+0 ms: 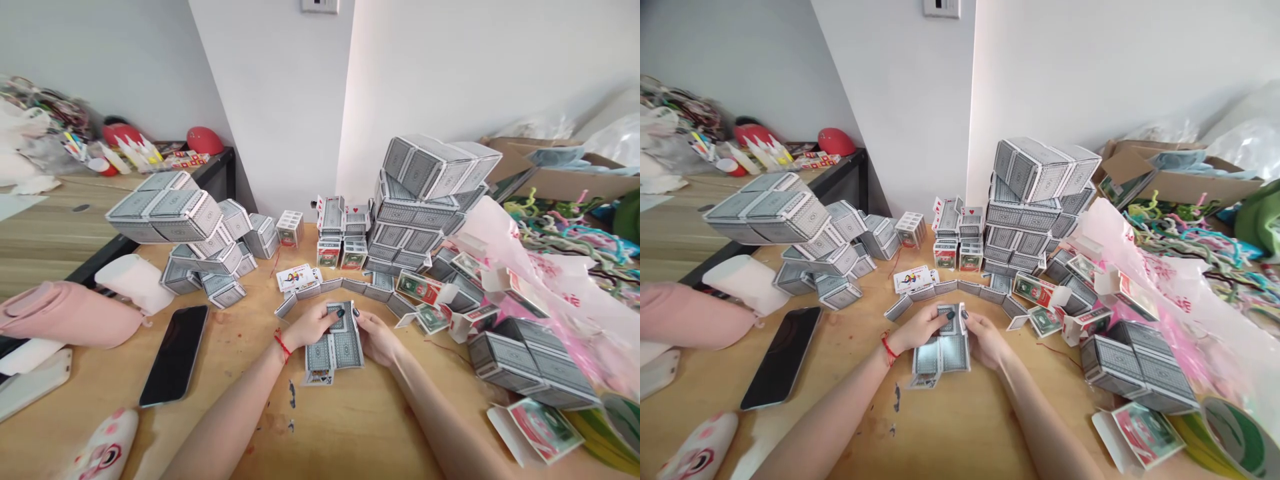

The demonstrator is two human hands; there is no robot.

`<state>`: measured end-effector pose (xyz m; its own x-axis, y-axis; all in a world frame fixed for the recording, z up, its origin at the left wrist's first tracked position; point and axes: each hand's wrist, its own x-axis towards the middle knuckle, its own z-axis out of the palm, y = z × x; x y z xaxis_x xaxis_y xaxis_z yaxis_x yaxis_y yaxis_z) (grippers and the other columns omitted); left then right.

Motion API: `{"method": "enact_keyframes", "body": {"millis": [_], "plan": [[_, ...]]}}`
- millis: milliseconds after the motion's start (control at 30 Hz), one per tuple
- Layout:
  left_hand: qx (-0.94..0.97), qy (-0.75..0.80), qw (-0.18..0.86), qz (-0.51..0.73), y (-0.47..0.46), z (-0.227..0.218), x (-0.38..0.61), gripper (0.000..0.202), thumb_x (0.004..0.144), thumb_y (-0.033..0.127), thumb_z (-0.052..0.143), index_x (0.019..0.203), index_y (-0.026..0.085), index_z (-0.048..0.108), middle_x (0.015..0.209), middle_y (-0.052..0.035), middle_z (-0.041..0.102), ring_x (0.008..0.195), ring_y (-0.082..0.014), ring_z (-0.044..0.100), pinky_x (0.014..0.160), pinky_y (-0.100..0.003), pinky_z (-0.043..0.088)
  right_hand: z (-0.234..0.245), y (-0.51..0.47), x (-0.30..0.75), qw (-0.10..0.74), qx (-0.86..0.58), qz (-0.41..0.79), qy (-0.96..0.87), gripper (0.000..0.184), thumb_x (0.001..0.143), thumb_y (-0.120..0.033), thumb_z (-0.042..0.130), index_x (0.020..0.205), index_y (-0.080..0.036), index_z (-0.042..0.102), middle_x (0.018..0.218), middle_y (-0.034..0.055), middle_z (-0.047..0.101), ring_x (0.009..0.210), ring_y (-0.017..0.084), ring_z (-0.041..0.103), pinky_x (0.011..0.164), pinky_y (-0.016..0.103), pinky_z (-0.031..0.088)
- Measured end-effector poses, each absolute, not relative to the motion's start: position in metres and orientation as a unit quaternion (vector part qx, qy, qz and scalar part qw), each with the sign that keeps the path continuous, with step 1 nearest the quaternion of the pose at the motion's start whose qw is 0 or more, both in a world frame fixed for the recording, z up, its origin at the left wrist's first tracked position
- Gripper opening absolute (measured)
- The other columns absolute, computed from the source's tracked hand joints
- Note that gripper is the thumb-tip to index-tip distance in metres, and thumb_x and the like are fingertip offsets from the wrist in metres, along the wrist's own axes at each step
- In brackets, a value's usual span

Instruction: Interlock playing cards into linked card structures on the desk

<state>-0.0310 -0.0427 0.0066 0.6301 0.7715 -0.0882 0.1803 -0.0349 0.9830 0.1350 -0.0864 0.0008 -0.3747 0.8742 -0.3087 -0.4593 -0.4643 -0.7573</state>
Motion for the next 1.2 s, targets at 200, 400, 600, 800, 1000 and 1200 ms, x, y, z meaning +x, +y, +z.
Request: {"method": "enact_keyframes", "body": {"millis": [200,400,600,800,1000,1200], "plan": [[0.696,0.356,0.580,0.230,-0.043,0.007,-0.032,0.032,0.087,0.041,0.037,0.097,0.017,0.055,0.092,-0.0044,0.058,0.085,-0.0166,0.051,0.079,-0.029,0.041,0.005,-0.084,0.132,0.408,-0.371,0.770,-0.320,0.035,0.067,-0.045,0.066,0.086,-0.016,0.062,0.075,0.0059,0.066,0.071,0.019,0.060,0.063,0.028,0.044],[0.694,0.367,0.581,0.214,-0.043,0.010,-0.034,0.029,0.087,0.039,0.036,0.099,0.017,0.051,0.086,-0.0020,0.055,0.080,-0.0143,0.050,0.075,-0.027,0.041,-0.009,-0.080,0.133,0.407,-0.438,0.675,-0.432,0.036,0.073,-0.048,0.057,0.086,-0.015,0.063,0.070,0.0011,0.062,0.066,0.016,0.055,0.064,0.026,0.041],[0.713,0.372,0.555,0.214,-0.043,0.013,-0.031,0.029,0.084,0.042,0.041,0.093,0.016,0.051,0.084,-0.0029,0.056,0.079,-0.0157,0.051,0.070,-0.027,0.042,-0.010,-0.078,0.136,0.396,-0.492,0.563,-0.533,0.034,0.076,-0.048,0.050,0.075,-0.016,0.063,0.065,-0.0007,0.058,0.062,0.015,0.050,0.059,0.025,0.038],[0.716,0.362,0.557,0.214,-0.043,0.014,-0.029,0.028,0.083,0.040,0.044,0.095,0.016,0.052,0.092,-0.0056,0.059,0.084,-0.0181,0.055,0.072,-0.029,0.043,-0.008,-0.080,0.133,0.410,-0.530,0.515,-0.534,0.043,0.076,-0.055,0.047,0.059,-0.016,0.056,0.059,-0.0005,0.052,0.057,0.013,0.044,0.054,0.023,0.035],[0.708,0.360,0.576,0.194,-0.046,0.014,-0.028,0.040,0.073,0.032,0.058,0.109,0.017,0.050,0.103,-0.0064,0.061,0.091,-0.0201,0.057,0.078,-0.030,0.044,-0.012,-0.081,0.132,0.391,-0.570,0.475,-0.545,0.050,0.078,-0.058,0.040,0.050,-0.017,0.046,0.051,-0.0007,0.042,0.049,0.011,0.035,0.047,0.023,0.028],[0.726,0.377,0.537,0.205,-0.048,0.013,-0.027,0.033,0.073,0.034,0.057,0.100,0.016,0.051,0.089,-0.0050,0.061,0.077,-0.0176,0.056,0.066,-0.027,0.044,-0.005,-0.079,0.138,0.383,-0.534,0.502,-0.562,0.045,0.077,-0.055,0.044,0.055,-0.016,0.048,0.054,-0.0020,0.043,0.051,0.011,0.037,0.049,0.022,0.030]]}}
